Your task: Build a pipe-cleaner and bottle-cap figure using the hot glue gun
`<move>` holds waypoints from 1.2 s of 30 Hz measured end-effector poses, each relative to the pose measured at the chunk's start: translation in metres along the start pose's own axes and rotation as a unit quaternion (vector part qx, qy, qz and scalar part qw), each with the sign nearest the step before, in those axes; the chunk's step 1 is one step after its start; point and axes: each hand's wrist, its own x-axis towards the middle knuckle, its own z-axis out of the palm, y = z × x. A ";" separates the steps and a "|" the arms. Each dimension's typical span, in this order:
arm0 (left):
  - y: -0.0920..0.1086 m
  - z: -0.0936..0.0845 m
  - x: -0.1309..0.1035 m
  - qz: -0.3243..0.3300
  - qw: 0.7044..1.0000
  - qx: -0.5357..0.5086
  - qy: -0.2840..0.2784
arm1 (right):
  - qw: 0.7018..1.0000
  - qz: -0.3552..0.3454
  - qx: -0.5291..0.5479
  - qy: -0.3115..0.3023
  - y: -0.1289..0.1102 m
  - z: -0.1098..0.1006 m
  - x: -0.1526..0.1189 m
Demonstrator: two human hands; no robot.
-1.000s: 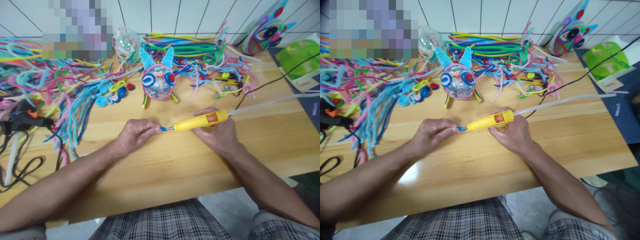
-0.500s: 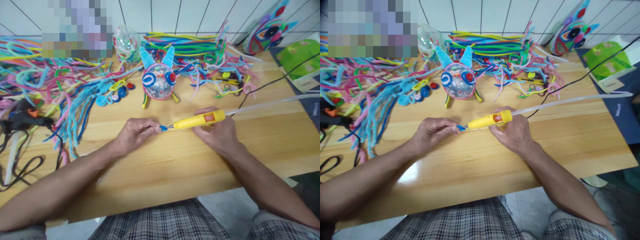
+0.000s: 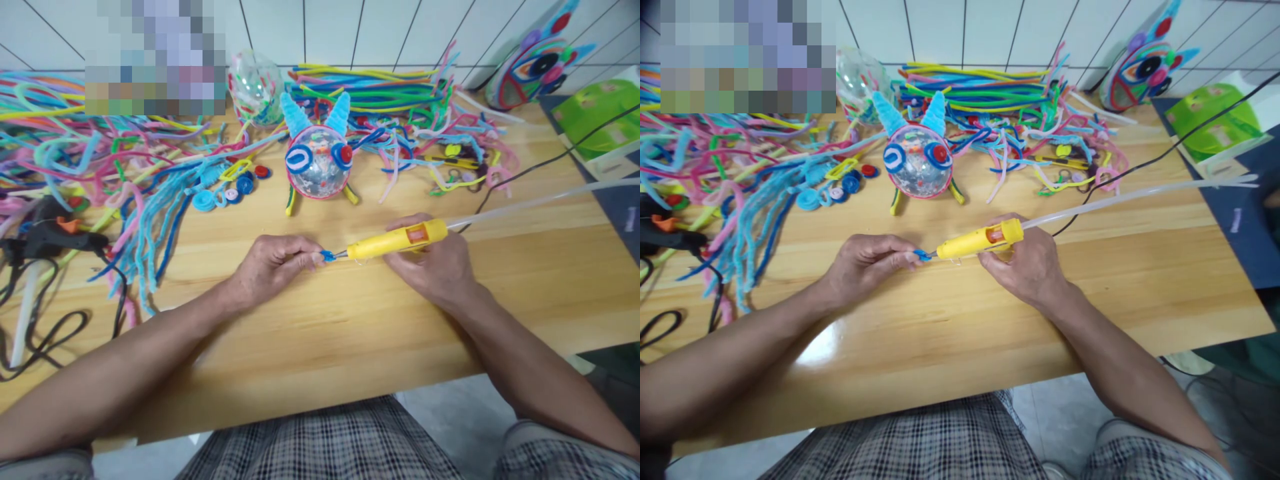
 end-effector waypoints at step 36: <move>0.000 0.003 0.001 -0.044 0.999 -0.016 -0.013 | 0.999 0.027 -0.019 0.001 -0.004 -0.002 -0.001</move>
